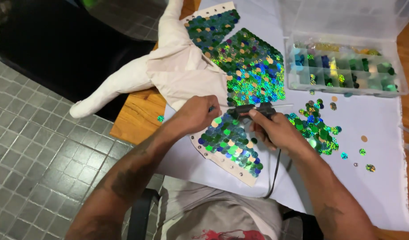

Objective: Decorating a white fabric garment by gluing green and blue sequins using a hot glue gun

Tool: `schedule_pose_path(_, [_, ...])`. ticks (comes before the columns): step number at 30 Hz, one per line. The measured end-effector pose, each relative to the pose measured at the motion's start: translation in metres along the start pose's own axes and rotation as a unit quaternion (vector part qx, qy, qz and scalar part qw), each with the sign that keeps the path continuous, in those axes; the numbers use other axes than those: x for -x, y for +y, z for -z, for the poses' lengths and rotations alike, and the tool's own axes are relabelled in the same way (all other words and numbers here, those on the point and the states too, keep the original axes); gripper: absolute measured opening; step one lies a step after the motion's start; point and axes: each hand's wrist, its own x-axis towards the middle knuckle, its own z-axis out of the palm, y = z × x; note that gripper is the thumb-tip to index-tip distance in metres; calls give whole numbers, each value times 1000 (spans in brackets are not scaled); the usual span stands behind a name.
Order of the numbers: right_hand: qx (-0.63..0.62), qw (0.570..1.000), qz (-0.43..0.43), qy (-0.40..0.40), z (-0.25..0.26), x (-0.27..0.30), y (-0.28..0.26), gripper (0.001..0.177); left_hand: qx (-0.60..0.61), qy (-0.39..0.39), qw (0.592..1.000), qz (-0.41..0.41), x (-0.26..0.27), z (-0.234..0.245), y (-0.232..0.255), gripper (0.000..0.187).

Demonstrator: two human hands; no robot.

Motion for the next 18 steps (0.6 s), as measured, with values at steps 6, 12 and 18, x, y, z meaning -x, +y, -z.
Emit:
schedule_pose_path(6, [-81, 996, 11, -35, 5, 13, 3, 59, 29, -11, 999, -23, 7, 9, 16, 14])
schedule_pose_path(12, [-106, 993, 25, -44, 5, 8, 10, 57, 16, 4, 999, -32, -3, 1, 9, 10])
schedule_pose_path(18, [-137, 987, 72, -29, 4, 7, 21, 55, -74, 68, 995, -15, -23, -13, -9, 14])
